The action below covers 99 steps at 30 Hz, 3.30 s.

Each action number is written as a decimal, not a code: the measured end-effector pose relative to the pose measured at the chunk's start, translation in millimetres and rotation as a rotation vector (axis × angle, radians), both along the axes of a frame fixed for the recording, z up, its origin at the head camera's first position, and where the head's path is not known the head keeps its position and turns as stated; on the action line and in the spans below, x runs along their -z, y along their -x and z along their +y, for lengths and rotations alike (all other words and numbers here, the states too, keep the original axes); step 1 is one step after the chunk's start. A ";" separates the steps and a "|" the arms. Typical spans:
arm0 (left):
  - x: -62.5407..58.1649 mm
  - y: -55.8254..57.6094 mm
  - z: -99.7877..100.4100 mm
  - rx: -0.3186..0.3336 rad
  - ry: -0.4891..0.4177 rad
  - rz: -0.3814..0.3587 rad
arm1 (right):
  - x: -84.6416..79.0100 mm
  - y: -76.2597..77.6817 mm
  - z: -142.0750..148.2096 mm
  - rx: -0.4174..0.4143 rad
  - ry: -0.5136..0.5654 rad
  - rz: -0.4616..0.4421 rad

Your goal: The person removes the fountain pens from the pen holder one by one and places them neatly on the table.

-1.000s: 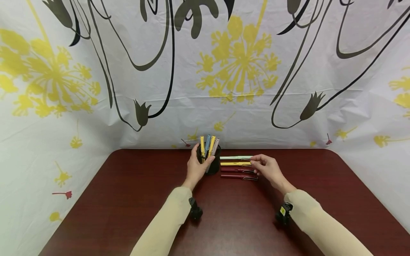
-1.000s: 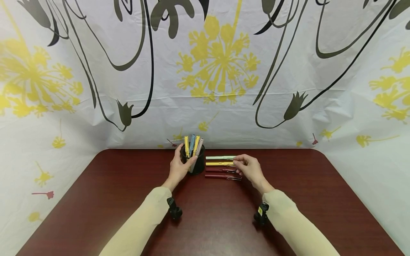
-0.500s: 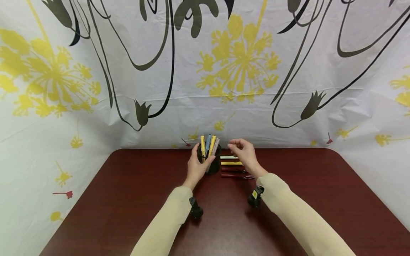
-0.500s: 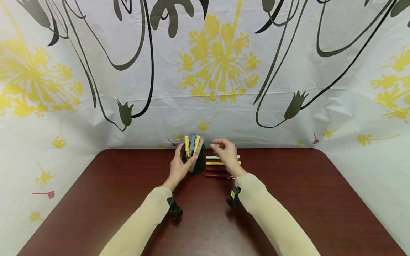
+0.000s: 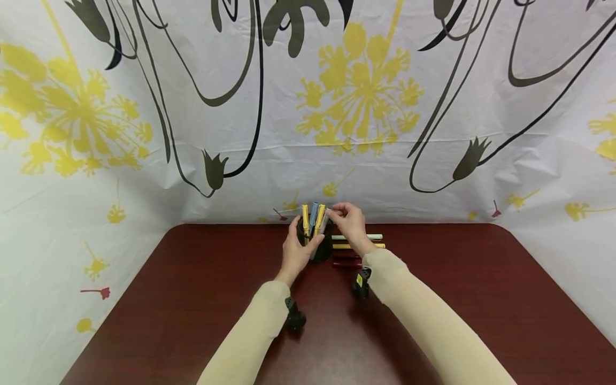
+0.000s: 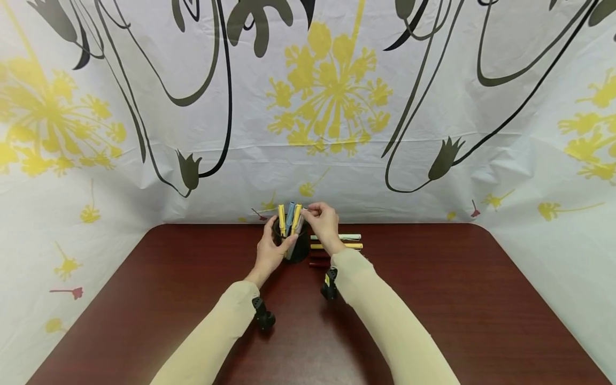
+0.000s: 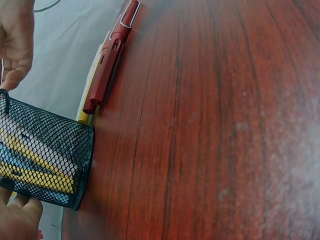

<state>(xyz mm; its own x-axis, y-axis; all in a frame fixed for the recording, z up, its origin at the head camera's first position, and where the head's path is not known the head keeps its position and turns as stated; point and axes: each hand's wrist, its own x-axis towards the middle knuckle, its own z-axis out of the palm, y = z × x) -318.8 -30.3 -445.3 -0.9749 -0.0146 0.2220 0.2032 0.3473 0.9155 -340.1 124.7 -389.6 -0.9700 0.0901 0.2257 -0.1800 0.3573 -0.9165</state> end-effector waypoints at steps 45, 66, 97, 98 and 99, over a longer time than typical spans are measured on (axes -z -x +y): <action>2.9 1.0 -0.1 -0.014 -0.002 0.025 | -2.9 -0.6 -1.6 0.062 0.016 -0.007; 3.8 -1.1 -0.6 -0.015 0.013 0.023 | -17.3 -23.5 43.1 0.147 0.593 0.085; -1.1 1.9 -0.6 -0.004 0.010 0.008 | 32.9 -92.3 103.7 0.058 0.664 -0.097; -0.9 1.9 -0.6 -0.005 0.011 0.007 | 35.4 -93.6 104.2 0.051 0.654 -0.106; -0.5 1.9 -0.7 -0.005 0.014 0.007 | 37.8 -94.6 104.7 0.044 0.646 -0.115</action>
